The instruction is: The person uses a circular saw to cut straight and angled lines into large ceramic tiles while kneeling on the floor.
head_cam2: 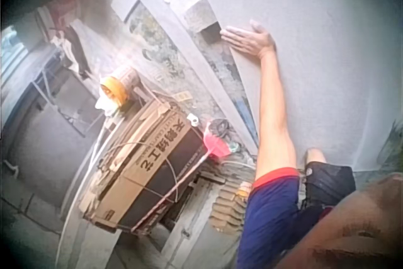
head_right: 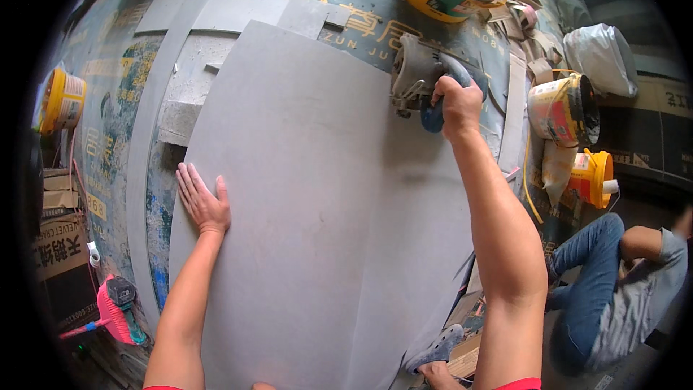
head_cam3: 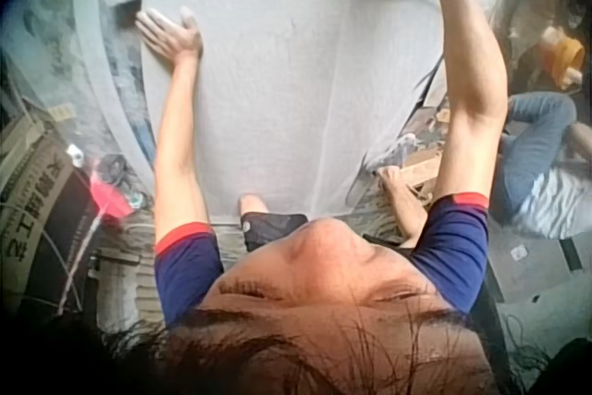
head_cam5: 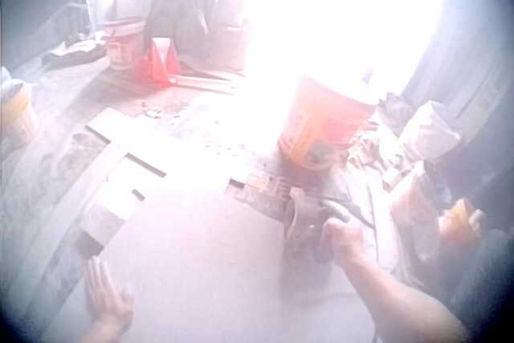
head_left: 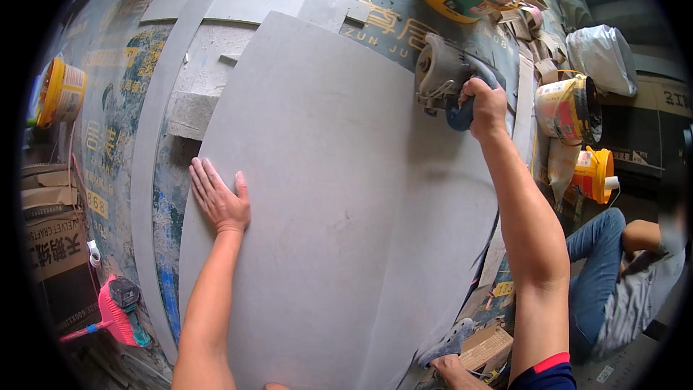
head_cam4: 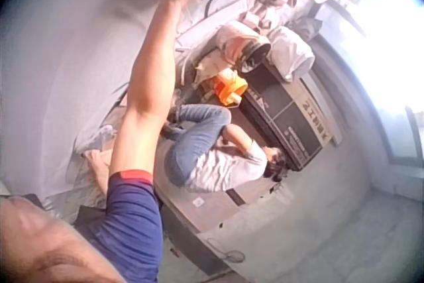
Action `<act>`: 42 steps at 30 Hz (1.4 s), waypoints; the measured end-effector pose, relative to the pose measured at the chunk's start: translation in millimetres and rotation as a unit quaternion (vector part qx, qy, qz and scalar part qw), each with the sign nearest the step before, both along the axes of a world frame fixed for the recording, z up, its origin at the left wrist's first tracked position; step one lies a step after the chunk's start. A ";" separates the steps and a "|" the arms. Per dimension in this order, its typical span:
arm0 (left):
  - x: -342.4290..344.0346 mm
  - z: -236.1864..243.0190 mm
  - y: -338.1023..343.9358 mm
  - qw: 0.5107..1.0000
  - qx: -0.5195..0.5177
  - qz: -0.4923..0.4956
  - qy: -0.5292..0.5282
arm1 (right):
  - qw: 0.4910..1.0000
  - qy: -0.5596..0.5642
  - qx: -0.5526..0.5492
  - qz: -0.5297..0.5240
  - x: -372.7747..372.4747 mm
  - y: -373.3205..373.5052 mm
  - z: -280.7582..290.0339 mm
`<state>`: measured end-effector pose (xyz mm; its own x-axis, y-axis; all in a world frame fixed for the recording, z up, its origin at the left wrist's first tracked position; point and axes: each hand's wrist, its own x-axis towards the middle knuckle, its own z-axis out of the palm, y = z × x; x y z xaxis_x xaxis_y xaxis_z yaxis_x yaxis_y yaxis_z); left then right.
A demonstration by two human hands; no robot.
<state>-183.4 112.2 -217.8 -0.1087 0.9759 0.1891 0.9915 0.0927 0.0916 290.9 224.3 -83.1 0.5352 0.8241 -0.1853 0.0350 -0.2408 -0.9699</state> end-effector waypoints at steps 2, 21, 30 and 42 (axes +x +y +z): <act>-2.2 2.6 0.5 1.000 0.006 0.001 -0.003 | 1.000 0.005 -0.001 0.000 -2.4 1.6 1.7; -0.2 7.0 0.3 1.000 0.008 0.001 -0.010 | 1.000 0.010 0.002 0.003 -1.5 0.7 -3.9; -1.2 5.7 0.9 1.000 0.003 0.007 -0.004 | 1.000 0.022 0.001 0.001 0.5 -2.4 -8.0; -2.1 5.4 0.7 1.000 0.007 0.007 -0.007 | 1.000 0.008 0.015 0.003 -7.9 -8.0 -5.5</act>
